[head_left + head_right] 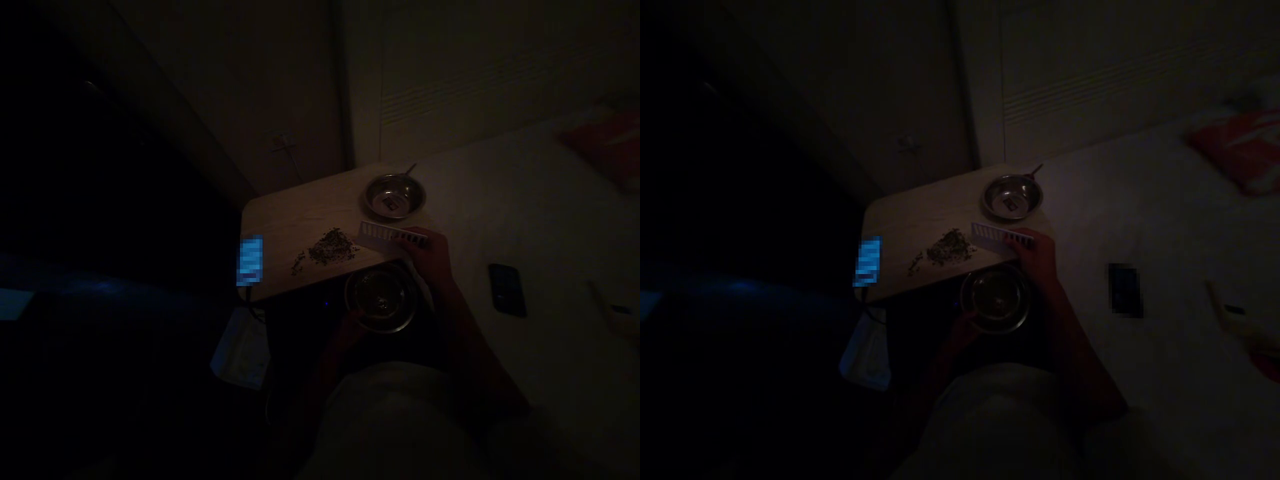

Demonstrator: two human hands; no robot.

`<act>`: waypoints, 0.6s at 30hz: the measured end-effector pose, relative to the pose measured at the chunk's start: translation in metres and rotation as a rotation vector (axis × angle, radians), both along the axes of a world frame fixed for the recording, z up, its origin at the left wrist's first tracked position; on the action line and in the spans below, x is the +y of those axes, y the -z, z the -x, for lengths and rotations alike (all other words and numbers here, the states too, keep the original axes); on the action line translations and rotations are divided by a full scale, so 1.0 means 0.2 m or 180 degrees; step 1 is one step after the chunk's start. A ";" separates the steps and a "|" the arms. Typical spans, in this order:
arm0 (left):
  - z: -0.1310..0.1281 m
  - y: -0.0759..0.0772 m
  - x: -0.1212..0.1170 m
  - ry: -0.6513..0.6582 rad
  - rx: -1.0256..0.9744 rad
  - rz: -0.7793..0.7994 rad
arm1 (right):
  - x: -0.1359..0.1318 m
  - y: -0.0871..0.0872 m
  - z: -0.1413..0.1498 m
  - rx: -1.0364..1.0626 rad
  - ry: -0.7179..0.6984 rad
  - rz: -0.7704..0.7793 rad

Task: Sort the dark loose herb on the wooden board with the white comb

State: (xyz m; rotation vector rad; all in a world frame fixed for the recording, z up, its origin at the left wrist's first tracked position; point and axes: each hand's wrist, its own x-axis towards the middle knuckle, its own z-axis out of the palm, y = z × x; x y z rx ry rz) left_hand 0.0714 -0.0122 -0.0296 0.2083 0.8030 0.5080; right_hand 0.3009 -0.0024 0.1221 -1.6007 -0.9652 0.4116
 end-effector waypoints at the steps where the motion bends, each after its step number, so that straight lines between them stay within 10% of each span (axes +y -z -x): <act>1: 0.00 0.00 0.00 0.0001 0.0066 0.0024 | 0.00 0.00 0.00 0.0006 -0.0027 -0.0007; 18: 0.07 0.10 -0.01 -0.0166 0.0342 -0.0024 | -0.03 0.00 -0.09 -0.0083 -0.0531 0.0144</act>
